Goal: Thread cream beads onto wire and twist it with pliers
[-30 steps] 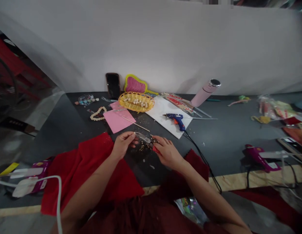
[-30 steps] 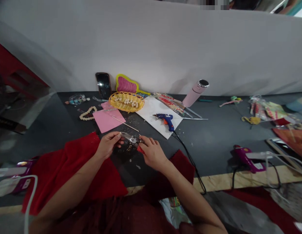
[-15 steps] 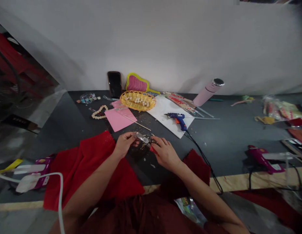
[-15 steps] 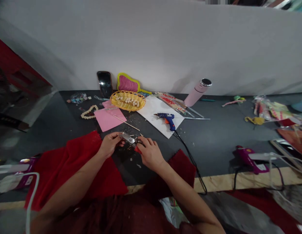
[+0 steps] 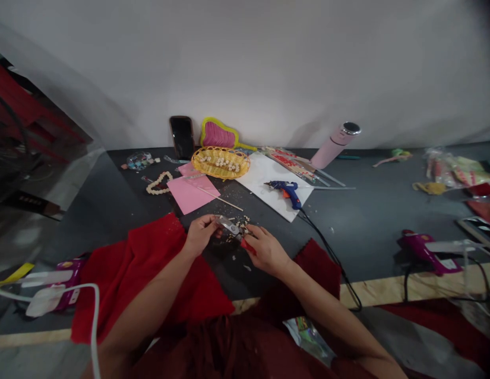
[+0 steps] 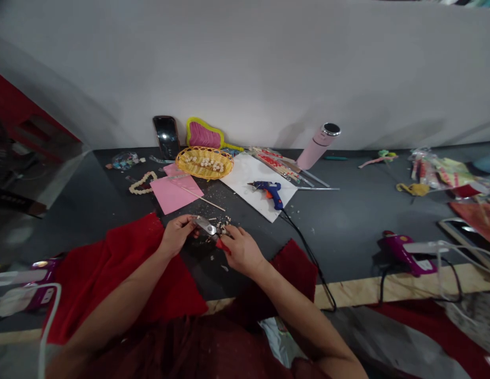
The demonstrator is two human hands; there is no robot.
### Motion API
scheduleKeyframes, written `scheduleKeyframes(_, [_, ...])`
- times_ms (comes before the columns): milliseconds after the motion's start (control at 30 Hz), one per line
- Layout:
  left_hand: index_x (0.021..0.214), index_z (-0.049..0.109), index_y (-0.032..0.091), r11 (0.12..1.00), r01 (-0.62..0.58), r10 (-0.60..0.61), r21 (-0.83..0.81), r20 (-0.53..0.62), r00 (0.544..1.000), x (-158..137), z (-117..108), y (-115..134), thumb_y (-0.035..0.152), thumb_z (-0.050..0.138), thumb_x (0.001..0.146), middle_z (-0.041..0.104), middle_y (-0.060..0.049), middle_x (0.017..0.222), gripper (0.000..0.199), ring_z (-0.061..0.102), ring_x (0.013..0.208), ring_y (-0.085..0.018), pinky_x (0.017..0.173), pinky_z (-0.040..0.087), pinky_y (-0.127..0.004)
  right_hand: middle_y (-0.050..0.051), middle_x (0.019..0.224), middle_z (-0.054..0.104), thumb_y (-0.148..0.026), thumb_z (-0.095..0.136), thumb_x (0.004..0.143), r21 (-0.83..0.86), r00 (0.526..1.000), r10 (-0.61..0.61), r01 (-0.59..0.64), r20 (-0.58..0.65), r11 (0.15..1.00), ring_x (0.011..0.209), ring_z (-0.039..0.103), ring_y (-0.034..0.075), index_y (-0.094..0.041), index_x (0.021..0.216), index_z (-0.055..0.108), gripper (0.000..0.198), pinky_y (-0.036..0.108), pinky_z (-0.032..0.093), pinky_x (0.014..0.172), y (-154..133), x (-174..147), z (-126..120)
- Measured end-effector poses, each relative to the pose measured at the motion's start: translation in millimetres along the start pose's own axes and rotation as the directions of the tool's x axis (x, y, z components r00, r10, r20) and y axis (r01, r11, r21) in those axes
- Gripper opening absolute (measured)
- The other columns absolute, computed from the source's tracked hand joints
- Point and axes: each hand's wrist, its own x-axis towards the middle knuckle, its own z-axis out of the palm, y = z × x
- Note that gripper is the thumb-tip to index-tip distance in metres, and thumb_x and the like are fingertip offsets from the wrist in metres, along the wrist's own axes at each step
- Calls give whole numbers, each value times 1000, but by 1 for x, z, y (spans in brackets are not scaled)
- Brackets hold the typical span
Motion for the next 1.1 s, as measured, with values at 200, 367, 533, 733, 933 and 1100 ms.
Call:
scheduleKeyframes(200, [73, 64, 14, 1000, -22, 23, 21, -27, 999, -3, 1, -3, 34, 64, 74, 63, 1, 62, 21, 55, 50, -10, 48, 46, -21, 11, 111, 55, -12, 51, 80, 24, 1000, -21, 21, 9, 999, 99, 53, 20, -18, 91, 58, 15, 32, 44, 87, 6, 2, -1])
scheduleKeyframes(367, [83, 63, 14, 997, -52, 48, -56, -73, 996, 0, 5, 1, 33, 66, 72, 62, 2, 65, 22, 55, 52, -10, 51, 48, -22, 10, 110, 55, -11, 50, 78, -12, 1000, -18, 18, -15, 1000, 99, 51, 21, -19, 90, 59, 16, 31, 44, 86, 10, 12, -3])
scheduleKeyframes(533, [76, 61, 14, 997, -44, 38, -62, -103, 994, 1, 6, 5, 29, 67, 69, 59, 4, 58, 17, 54, 48, -9, 47, 46, -20, 10, 113, 54, -11, 52, 77, -49, 999, -15, 13, -40, 999, 98, 50, 21, -19, 89, 60, 16, 32, 42, 85, 12, 12, 3])
scheduleKeyframes(733, [65, 58, 15, 1000, -5, 5, -3, -39, 999, 1, 0, 2, 29, 66, 68, 59, 3, 48, 16, 53, 41, -10, 43, 45, -20, 8, 122, 50, -14, 53, 77, -71, 1000, -15, 14, -16, 997, 103, 47, 23, -21, 93, 61, 19, 35, 40, 85, 14, 8, 2])
scheduleKeyframes(933, [68, 61, 15, 999, 18, -18, 31, -22, 1000, 0, -3, 4, 30, 68, 65, 59, 3, 47, 16, 53, 39, -10, 42, 45, -21, 9, 120, 51, -13, 53, 76, -67, 999, -34, 34, -2, 997, 99, 49, 23, -20, 89, 61, 17, 34, 41, 83, 15, 7, 3])
scheduleKeyframes(1100, [69, 61, 14, 999, -4, 4, 43, -9, 1000, -2, -2, -1, 32, 66, 70, 62, 1, 55, 18, 55, 43, -10, 43, 46, -21, 10, 113, 53, -7, 53, 72, -16, 998, -55, 55, -19, 998, 100, 50, 21, -19, 87, 61, 21, 32, 42, 85, 17, 4, 7])
